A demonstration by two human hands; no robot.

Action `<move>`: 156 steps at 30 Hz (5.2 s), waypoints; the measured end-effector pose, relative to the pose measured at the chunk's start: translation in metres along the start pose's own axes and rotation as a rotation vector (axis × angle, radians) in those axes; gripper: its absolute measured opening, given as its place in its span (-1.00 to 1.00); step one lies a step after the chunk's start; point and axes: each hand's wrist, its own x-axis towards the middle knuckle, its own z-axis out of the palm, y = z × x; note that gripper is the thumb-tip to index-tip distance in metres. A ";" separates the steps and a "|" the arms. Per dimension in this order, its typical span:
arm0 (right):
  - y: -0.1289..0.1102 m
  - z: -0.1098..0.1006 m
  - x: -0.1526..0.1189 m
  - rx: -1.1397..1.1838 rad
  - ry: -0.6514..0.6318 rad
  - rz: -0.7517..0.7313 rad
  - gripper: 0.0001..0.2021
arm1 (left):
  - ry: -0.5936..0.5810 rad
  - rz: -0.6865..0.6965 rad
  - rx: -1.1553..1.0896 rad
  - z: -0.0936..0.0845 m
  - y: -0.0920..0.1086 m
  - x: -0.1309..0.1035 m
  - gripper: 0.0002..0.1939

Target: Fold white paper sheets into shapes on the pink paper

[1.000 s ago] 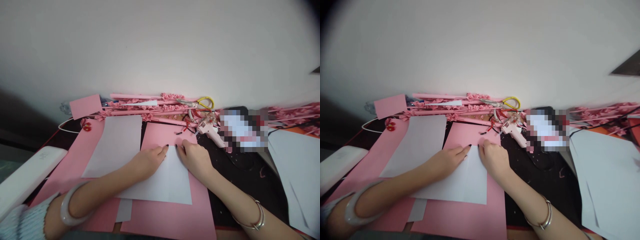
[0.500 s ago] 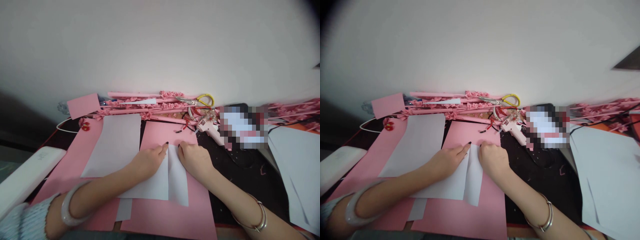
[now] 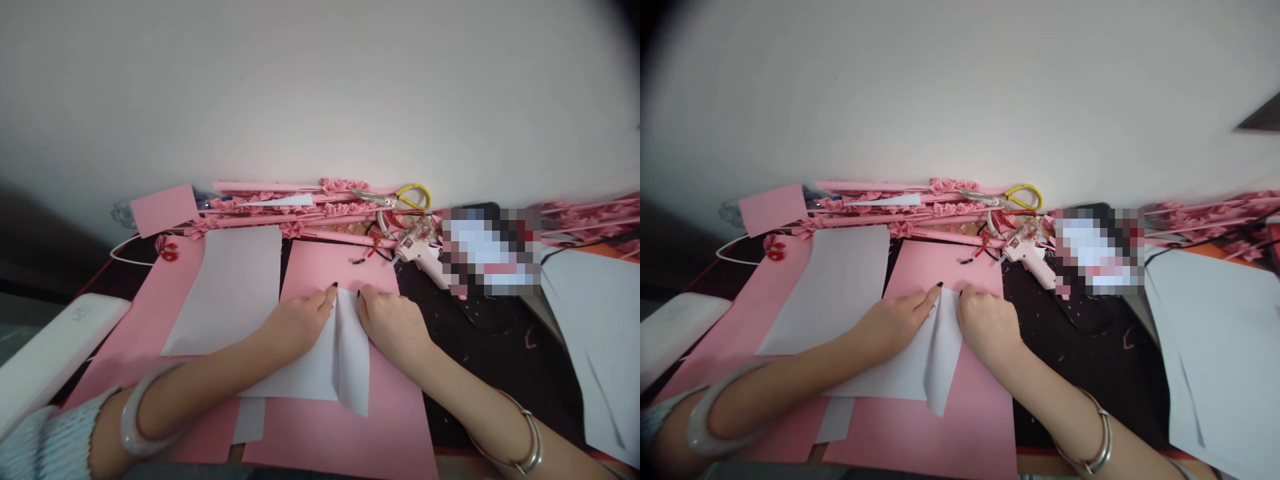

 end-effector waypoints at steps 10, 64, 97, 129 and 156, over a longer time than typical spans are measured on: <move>0.003 -0.002 -0.006 0.023 -0.055 0.044 -0.79 | -0.030 -0.009 0.000 -0.004 0.000 0.000 -0.48; 0.028 -0.003 -0.006 0.462 -0.081 -0.002 -0.66 | 0.128 -0.167 -0.041 -0.009 0.004 -0.002 -0.61; 0.025 -0.006 -0.014 0.316 -0.124 0.022 -0.64 | 0.082 -0.165 -0.032 -0.006 0.011 -0.004 -0.61; 0.024 0.005 -0.039 0.343 -0.050 -0.044 -0.70 | -0.015 -0.147 -0.062 -0.008 0.018 -0.009 -0.54; 0.014 -0.013 -0.019 1.192 -0.141 -0.134 -0.69 | -0.109 -0.261 -1.513 -0.030 0.004 -0.007 -0.48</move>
